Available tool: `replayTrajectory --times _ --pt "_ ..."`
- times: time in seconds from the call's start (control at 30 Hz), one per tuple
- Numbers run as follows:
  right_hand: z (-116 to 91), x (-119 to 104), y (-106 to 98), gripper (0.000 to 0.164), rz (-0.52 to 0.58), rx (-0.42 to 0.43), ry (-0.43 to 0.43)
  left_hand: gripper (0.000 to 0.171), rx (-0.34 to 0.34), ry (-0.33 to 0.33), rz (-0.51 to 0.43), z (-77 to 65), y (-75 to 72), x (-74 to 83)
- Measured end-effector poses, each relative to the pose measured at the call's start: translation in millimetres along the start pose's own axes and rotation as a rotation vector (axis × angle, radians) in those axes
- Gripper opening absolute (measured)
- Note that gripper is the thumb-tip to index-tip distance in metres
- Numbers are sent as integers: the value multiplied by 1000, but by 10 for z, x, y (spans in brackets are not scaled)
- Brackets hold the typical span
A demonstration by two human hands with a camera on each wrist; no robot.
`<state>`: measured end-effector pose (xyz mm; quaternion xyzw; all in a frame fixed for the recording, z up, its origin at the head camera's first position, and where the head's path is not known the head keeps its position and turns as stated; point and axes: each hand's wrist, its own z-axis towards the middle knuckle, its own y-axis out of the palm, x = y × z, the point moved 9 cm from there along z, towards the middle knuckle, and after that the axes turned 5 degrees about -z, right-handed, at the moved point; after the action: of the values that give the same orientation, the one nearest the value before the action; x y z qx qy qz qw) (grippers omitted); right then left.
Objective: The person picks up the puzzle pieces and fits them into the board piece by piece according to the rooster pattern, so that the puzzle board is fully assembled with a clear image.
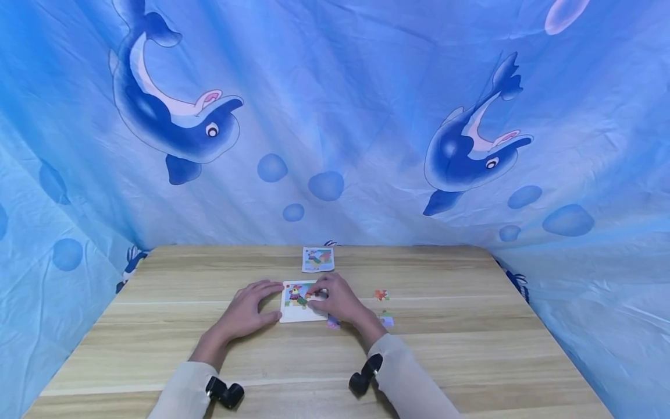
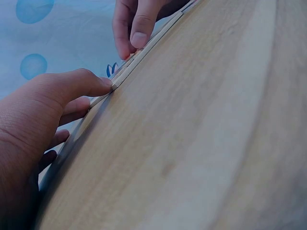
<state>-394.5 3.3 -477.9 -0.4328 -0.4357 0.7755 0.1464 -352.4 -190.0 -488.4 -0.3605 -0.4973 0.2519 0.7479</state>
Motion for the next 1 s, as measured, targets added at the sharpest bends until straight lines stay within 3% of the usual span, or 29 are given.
replayTrajectory --times 0.77,1.0 --pt "31 -64 19 19 -17 -17 -32 64 1 1 8 9 -8 -5" --pt "4 -67 15 21 8 -57 -37 64 -1 1 5 -2 -5 -9"
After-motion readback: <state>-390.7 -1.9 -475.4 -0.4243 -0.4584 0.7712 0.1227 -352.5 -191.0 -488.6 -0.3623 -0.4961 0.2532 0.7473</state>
